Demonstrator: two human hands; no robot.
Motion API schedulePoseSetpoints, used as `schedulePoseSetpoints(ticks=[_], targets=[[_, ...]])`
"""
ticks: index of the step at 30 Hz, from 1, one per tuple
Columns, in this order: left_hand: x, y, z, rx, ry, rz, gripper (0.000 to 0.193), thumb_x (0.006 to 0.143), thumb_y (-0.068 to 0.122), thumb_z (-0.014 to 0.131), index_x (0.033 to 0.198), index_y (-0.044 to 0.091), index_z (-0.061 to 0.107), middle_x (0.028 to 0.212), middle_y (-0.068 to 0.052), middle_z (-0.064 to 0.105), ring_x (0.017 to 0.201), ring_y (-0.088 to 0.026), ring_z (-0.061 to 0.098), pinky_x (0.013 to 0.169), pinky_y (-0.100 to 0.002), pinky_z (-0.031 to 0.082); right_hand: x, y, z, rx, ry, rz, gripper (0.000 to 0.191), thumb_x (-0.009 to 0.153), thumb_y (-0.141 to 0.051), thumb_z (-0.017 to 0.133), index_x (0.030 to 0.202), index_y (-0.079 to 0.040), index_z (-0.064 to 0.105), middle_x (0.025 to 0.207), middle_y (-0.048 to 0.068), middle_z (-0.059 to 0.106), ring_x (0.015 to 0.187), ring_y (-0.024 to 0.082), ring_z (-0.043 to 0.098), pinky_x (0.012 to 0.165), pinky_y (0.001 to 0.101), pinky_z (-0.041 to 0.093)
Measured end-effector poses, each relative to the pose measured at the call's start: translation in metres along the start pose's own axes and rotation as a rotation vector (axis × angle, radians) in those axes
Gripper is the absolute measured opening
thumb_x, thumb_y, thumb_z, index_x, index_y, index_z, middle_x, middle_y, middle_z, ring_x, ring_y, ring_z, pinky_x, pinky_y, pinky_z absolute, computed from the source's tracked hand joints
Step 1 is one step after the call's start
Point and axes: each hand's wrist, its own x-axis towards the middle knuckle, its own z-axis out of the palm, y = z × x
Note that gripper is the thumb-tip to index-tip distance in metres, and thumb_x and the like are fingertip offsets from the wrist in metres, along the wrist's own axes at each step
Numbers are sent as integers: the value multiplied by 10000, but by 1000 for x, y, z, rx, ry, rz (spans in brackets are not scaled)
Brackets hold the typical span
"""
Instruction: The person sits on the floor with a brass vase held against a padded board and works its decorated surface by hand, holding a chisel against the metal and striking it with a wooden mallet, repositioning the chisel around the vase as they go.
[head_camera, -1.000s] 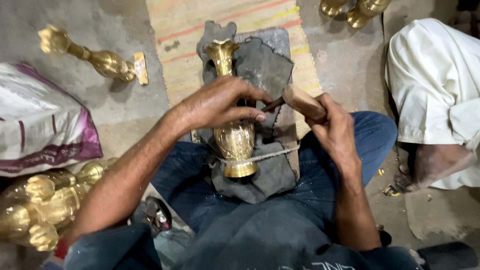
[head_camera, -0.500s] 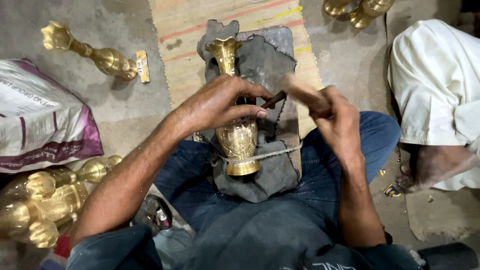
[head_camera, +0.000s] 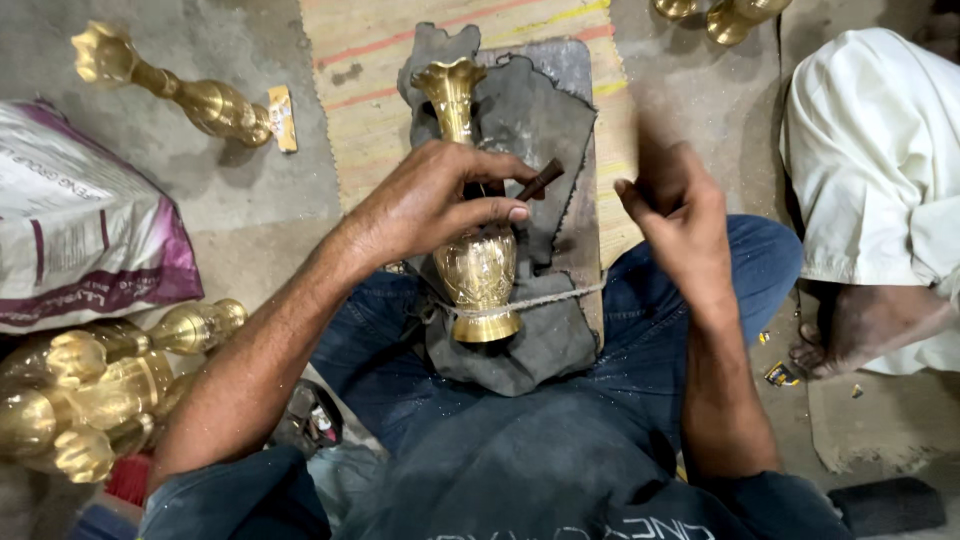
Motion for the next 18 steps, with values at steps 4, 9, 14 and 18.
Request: schedulePoseSetpoints(ticks=[4,9,14,18], targets=[[-4,-1,1,9,61,43,405,916,333,777,1245,100,733,955,-92,794,850,-202,780,748,-384,605,7,-16,-1,-443,-97,-168,284,878,-75,817,1054,16,613,837,179,667,812,341,670,686,430,480],[-9,2,1,7,78,-50,391,910,331,776,1226,103,742,886,-95,793,824,-199,783,744,-383,599,16,-24,-2,-321,-62,-216,308,817,-46,800,992,44,563,723,108,500,753,155,427,635,377,397],[-16,4,1,-88,88,-110,392,932,307,746,1242,68,715,919,-92,801,826,-157,809,720,-336,621,22,-17,-3,-136,-36,-92,322,951,-105,825,946,1,520,781,67,477,738,183,475,664,360,431],[-22,4,4,-74,221,9,387,947,264,769,1238,14,715,1001,-114,801,869,-164,796,759,-340,631,32,-15,-6,-346,-85,-246,260,936,-71,816,1018,4,581,878,117,623,833,214,630,711,381,500]])
